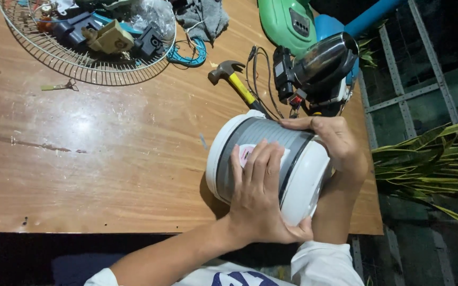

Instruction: Testing internal components with a multimeter and reassembling the base and outer shell of a rice cooker.

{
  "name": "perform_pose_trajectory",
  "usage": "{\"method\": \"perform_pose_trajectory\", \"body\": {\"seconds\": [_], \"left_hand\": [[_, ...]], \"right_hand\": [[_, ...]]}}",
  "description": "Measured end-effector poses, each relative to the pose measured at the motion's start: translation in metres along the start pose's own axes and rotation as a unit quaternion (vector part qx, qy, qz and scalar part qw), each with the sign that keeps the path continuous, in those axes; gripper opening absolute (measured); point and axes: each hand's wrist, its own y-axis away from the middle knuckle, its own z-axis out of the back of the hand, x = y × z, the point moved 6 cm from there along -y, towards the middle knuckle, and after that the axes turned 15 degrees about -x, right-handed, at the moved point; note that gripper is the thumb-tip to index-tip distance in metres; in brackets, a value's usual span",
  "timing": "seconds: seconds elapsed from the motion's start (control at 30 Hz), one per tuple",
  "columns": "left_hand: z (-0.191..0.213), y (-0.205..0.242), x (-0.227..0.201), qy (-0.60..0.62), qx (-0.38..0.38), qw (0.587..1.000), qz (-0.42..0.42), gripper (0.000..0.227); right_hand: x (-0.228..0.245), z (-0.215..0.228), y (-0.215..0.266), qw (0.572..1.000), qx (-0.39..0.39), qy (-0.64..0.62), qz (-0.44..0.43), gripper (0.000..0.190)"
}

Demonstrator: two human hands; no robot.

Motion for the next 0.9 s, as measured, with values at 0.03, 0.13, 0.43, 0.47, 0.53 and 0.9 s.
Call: {"method": "perform_pose_trajectory", "body": {"seconds": [0.03,0.13,0.43,0.47,0.53,0.9], "left_hand": [[-0.001,0.001,0.000,0.000,-0.001,1.000,-0.001,0.094],[-0.004,0.004,-0.002,-0.015,0.011,1.000,-0.004,0.094],[0.002,0.005,-0.004,-0.010,-0.004,1.000,-0.003,0.088],[0.001,0.007,-0.004,-0.011,0.005,1.000,-0.007,0.090],[0.000,0.009,-0.005,-0.010,0.013,1.000,-0.012,0.091],[-0.001,0.006,0.008,-0.033,0.048,0.997,-0.049,0.097]], "right_hand": [[-0.003,0.000,0.001,1.000,0.000,0.001,0.002,0.055],[-0.013,-0.001,0.004,0.997,-0.018,-0.051,-0.052,0.043],[0.002,0.013,0.042,0.912,-0.318,-0.011,0.258,0.019],[0.008,0.011,0.045,0.907,-0.323,0.006,0.270,0.023],[0.016,0.010,0.048,0.900,-0.330,0.025,0.282,0.028],[0.008,-0.008,0.054,0.975,-0.195,0.015,0.105,0.067]]}}
